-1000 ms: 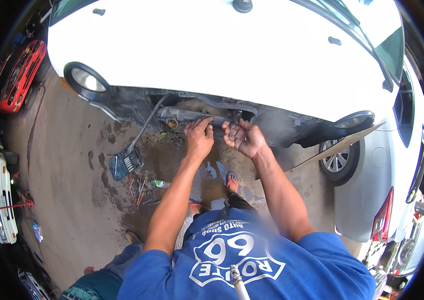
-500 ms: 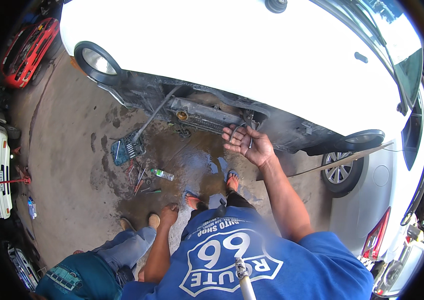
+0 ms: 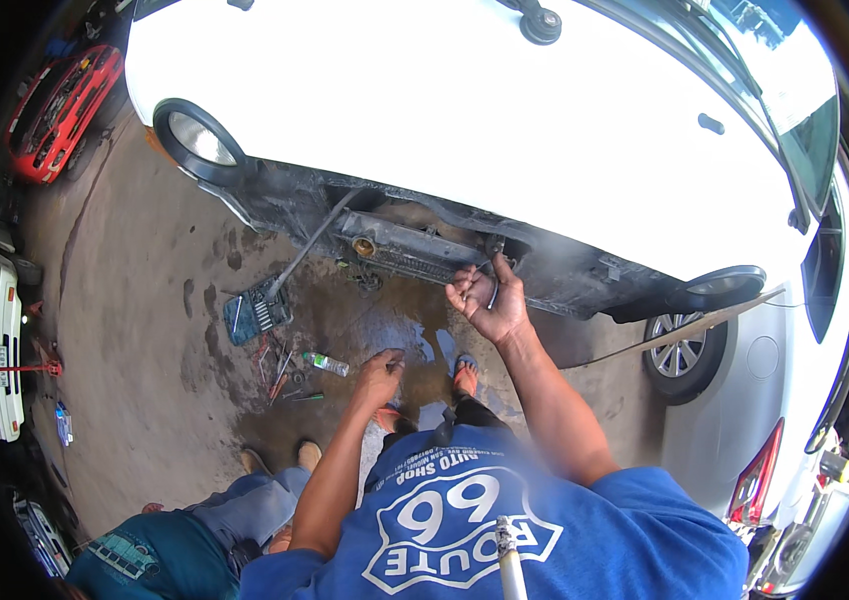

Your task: The person retrieves pliers from a tool cart and uses them to loosen and remove bolts from the front radiator area of a white car. The person manipulates the radiator and surrounding components with both hands and the pliers.

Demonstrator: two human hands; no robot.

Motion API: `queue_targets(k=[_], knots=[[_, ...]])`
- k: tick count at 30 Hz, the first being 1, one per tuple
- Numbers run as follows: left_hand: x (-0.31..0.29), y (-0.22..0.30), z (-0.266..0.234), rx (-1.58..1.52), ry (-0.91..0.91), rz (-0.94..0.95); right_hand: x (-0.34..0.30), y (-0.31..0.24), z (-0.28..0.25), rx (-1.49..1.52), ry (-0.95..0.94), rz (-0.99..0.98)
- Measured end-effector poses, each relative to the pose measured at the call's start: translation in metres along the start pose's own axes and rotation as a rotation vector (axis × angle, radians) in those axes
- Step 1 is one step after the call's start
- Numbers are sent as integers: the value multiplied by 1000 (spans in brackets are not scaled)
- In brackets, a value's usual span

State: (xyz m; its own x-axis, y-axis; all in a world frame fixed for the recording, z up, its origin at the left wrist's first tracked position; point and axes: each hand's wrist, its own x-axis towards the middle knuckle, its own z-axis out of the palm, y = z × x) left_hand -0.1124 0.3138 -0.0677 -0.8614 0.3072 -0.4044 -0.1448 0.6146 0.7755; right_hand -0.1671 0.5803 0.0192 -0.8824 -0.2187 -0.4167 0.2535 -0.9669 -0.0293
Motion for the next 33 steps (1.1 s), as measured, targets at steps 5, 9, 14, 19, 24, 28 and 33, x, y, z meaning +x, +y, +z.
queue_targets(k=[5, 9, 14, 19, 24, 28, 33], knots=[[13, 32, -7, -26, -50, -7, 5, 7, 5, -199, 223, -44], [19, 32, 4, -106, -55, 23, 10, 8, 14, -315, 403, -65], [31, 34, 22, -180, -96, 28, 22, 19, 24, -531, 667, -98], [35, 48, 16, -78, -51, 121, 26, 20, 27, -687, 747, -82], [33, 66, 1, -76, -76, 91, 16, 4, 10, -417, 426, -20], [42, 87, -3, -96, -113, 117, 9, 2, -7, 16, 65, -44], [59, 122, 2, -368, -187, 55, 8, 1, -6, -120, 70, -75]])
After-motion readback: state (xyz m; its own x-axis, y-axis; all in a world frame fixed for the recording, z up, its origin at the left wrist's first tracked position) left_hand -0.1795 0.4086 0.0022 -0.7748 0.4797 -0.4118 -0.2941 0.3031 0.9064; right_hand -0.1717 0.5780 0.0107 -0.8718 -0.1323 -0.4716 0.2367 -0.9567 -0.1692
